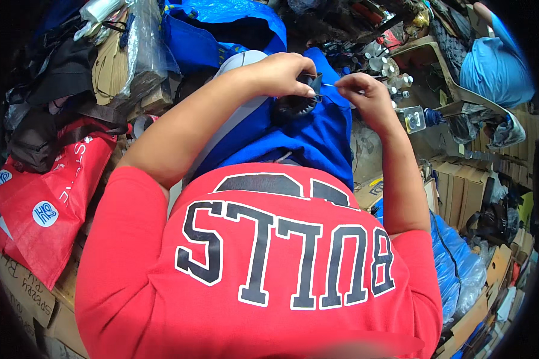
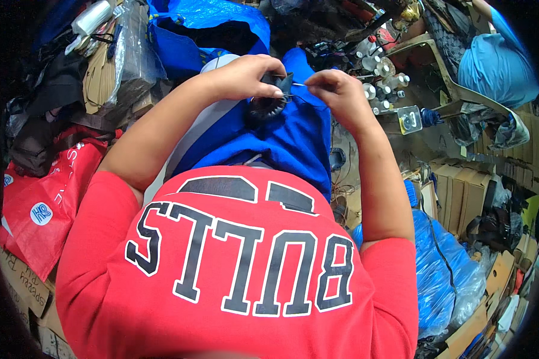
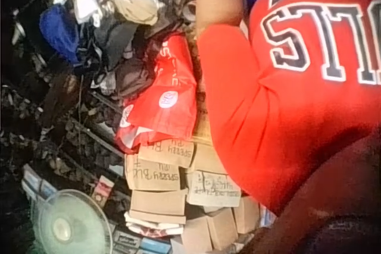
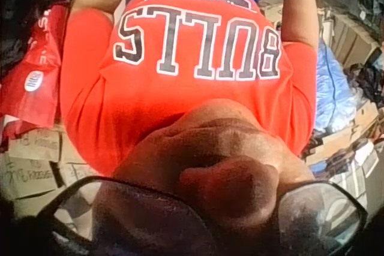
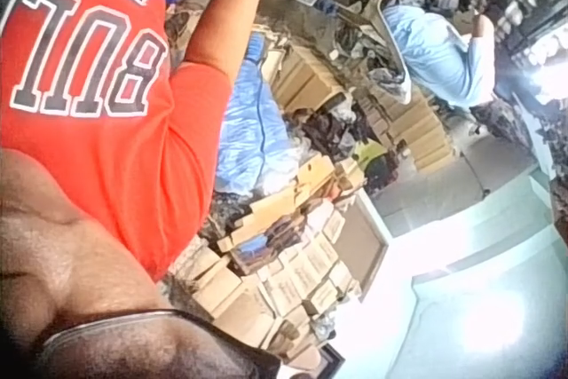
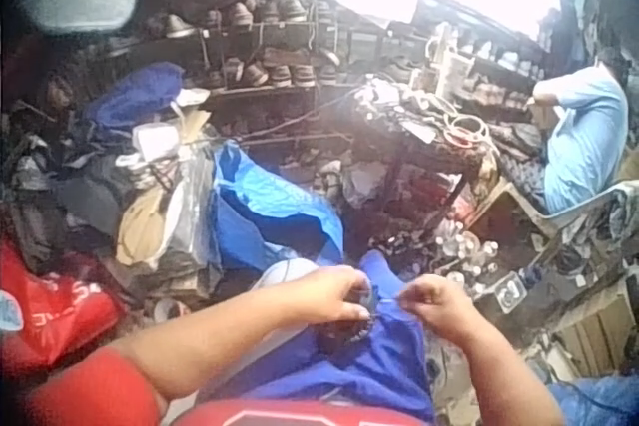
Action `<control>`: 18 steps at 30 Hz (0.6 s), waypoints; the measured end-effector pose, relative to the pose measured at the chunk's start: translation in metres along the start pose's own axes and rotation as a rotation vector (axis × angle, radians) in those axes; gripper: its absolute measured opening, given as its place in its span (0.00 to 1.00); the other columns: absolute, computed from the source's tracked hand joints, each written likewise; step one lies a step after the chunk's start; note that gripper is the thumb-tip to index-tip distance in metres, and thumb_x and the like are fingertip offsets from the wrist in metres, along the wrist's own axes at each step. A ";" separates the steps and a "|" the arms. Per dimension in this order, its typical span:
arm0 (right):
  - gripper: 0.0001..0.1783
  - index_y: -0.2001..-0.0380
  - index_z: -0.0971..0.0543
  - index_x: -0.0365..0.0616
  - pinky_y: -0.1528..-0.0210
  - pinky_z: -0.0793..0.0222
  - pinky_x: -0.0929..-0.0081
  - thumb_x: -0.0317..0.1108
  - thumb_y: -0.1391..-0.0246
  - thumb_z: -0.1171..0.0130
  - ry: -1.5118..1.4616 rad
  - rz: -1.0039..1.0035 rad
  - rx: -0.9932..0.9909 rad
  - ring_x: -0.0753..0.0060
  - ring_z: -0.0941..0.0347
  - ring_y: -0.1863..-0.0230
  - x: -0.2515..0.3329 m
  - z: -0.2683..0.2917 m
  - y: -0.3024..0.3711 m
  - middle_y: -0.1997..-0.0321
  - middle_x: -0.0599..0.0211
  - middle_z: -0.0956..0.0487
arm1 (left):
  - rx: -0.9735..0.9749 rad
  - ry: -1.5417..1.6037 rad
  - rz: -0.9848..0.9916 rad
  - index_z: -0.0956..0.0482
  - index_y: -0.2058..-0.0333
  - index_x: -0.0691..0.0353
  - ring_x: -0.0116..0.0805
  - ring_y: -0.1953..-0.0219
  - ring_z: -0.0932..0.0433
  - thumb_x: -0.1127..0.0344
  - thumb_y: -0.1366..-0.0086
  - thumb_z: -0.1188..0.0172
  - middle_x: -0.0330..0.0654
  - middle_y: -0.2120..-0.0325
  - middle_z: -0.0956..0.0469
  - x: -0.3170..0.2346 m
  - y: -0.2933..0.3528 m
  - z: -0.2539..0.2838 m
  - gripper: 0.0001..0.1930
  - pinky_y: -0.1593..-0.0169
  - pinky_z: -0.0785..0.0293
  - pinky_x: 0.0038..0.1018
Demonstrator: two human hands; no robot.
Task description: Hand-stitching or threading a leather shoe component in a workshop setting.
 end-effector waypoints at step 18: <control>0.07 0.72 0.19 0.43 0.65 0.32 0.81 0.23 0.58 0.37 -0.070 0.081 -0.018 0.79 0.27 0.69 -0.002 -0.026 0.020 0.71 0.71 0.24 | 0.407 0.812 0.263 0.24 0.53 0.68 0.20 0.68 0.29 0.65 0.45 0.37 0.36 0.67 0.21 0.026 -0.003 -0.055 0.21 0.64 0.35 0.17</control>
Point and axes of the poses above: each hand's wrist, its own y-axis away from the middle knuckle, its own z-axis out of the back of the hand, x = y × z, the point moved 10 cm from there along -y, towards the middle knuckle
